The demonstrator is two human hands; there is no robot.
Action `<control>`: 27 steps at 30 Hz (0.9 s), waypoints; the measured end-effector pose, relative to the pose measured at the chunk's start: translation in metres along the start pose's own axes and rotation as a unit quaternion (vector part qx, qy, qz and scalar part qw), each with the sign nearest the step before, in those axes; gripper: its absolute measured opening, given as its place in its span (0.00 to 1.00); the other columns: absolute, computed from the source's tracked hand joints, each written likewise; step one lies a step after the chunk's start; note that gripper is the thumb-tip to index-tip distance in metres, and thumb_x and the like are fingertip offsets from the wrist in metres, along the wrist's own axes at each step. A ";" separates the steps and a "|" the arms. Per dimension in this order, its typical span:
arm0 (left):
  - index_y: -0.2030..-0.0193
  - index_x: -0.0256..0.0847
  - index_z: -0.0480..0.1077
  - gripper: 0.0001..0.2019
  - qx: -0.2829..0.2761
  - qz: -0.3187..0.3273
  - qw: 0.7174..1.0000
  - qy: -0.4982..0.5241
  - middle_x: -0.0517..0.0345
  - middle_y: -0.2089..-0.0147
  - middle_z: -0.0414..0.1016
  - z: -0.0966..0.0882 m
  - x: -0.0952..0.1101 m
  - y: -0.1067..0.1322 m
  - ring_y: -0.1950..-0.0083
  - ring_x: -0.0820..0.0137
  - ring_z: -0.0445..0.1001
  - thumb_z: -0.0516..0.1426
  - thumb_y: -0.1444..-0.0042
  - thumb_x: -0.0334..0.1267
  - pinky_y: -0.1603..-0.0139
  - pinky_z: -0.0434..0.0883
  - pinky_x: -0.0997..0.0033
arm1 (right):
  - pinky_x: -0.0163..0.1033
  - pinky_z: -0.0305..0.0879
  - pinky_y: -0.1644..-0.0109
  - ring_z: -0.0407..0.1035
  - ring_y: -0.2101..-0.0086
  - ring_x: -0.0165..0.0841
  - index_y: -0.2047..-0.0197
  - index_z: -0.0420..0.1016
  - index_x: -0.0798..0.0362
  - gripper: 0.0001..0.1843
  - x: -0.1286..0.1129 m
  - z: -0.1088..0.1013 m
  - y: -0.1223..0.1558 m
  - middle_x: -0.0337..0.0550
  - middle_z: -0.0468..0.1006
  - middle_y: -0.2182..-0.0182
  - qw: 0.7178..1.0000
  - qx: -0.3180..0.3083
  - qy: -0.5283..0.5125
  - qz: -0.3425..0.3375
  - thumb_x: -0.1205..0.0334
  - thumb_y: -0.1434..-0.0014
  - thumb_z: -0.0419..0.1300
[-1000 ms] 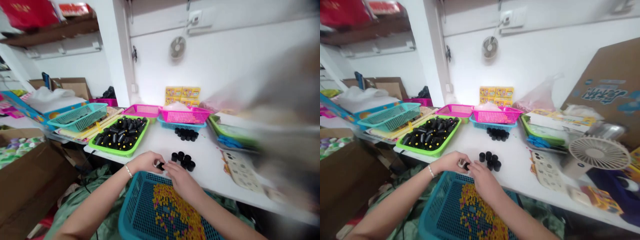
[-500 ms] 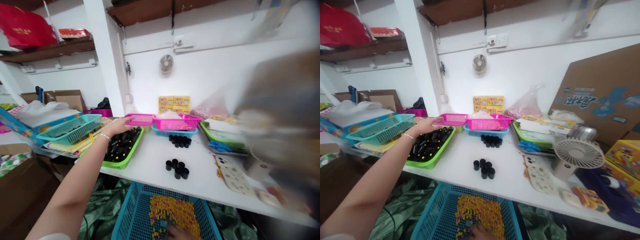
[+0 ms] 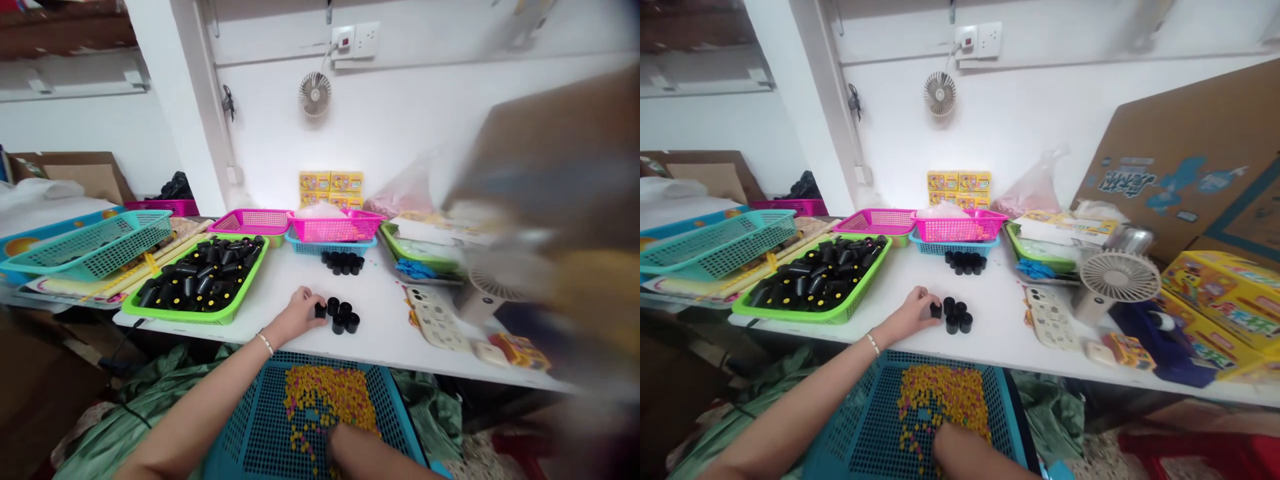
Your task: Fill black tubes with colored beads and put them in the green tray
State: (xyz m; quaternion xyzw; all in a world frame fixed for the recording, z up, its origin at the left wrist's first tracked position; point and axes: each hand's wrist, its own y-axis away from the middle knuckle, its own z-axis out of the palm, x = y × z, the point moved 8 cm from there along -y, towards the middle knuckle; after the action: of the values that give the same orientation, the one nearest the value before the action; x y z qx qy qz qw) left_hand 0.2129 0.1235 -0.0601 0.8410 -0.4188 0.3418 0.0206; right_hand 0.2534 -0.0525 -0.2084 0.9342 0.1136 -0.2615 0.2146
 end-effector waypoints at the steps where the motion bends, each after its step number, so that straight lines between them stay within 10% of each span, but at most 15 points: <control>1: 0.55 0.44 0.68 0.15 0.003 -0.005 1.000 0.016 0.53 0.53 0.65 0.000 -0.003 0.000 0.53 0.63 0.67 0.60 0.47 0.46 0.47 0.65 0.62 | 0.34 0.65 0.69 0.75 0.69 0.38 0.73 0.81 0.43 0.16 -0.001 0.001 0.000 0.38 0.81 0.72 0.999 -0.017 0.028 -0.007 0.73 0.58 0.57; 8: 0.42 0.45 0.56 0.31 -0.046 -0.039 0.990 0.129 0.57 0.58 0.75 -0.011 -0.030 0.028 0.62 0.69 0.72 0.63 0.52 0.42 0.56 0.68 0.67 | 0.33 0.66 0.63 0.73 0.67 0.32 0.65 0.78 0.51 0.14 -0.047 -0.054 0.003 0.41 0.80 0.68 0.989 0.076 -0.073 -0.106 0.73 0.50 0.54; 16: 0.39 0.41 0.53 0.42 -0.081 -0.009 0.964 0.251 0.52 0.59 0.76 -0.012 -0.045 0.043 0.56 0.66 0.75 0.68 0.60 0.39 0.49 0.67 0.64 | 0.40 0.71 0.62 0.74 0.68 0.33 0.60 0.76 0.53 0.10 -0.066 -0.161 -0.026 0.45 0.80 0.63 0.890 0.358 -0.274 -0.059 0.60 0.43 0.57; 27: 0.41 0.41 0.57 0.40 -0.088 0.006 0.962 0.257 0.52 0.59 0.77 -0.014 -0.040 0.041 0.55 0.65 0.76 0.69 0.61 0.38 0.49 0.67 0.63 | 0.43 0.72 0.62 0.76 0.67 0.37 0.62 0.78 0.52 0.08 -0.063 -0.173 -0.045 0.44 0.81 0.67 0.896 0.379 -0.226 -0.056 0.62 0.44 0.58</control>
State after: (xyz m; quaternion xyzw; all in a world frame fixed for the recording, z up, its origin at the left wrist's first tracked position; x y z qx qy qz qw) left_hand 0.1595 0.1288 -0.0836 0.7173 -0.4329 0.5083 0.1990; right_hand 0.2624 0.0612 -0.0566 0.8525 0.0066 -0.5005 -0.1510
